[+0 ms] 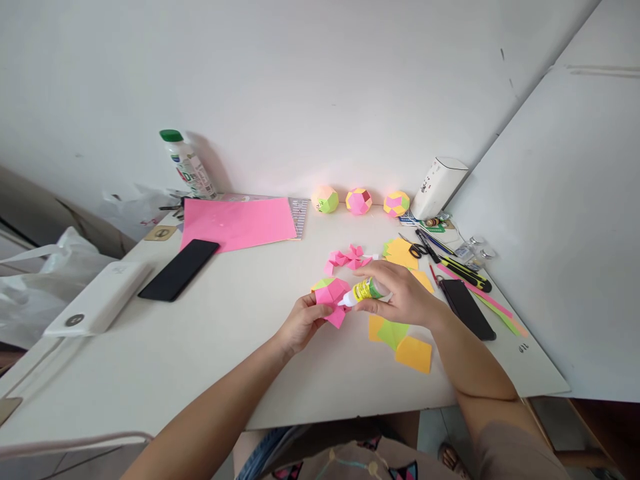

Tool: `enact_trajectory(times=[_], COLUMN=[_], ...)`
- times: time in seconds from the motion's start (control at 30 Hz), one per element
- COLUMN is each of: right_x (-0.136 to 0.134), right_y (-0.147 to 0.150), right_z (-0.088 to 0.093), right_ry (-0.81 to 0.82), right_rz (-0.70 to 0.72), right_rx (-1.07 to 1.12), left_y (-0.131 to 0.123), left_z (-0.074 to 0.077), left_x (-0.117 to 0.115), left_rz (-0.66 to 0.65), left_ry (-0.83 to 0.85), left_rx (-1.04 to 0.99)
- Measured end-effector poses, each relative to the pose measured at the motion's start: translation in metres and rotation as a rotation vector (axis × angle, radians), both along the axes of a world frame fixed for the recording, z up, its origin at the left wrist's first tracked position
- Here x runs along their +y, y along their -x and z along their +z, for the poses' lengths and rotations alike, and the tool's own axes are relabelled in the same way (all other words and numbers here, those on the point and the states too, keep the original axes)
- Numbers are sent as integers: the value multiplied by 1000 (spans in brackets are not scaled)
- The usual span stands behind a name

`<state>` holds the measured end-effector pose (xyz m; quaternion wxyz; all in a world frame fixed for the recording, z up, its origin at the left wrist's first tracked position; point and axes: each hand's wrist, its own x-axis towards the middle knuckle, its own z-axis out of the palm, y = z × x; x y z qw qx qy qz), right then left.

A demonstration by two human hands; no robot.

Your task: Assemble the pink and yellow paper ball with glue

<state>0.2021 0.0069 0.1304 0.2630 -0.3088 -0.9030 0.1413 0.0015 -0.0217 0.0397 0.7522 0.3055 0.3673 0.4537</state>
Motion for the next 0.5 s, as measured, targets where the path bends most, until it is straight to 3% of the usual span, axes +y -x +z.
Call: enact_trajectory(times=[0.5], right_x=[2], right_y=[0], right_z=[-6], right_ry=[-70], right_rz=[40], right_rx=[42], left_y=[0], left_z=[-3], left_x=[1], left_rz=[4], left_ry=[1], left_rx=[-2])
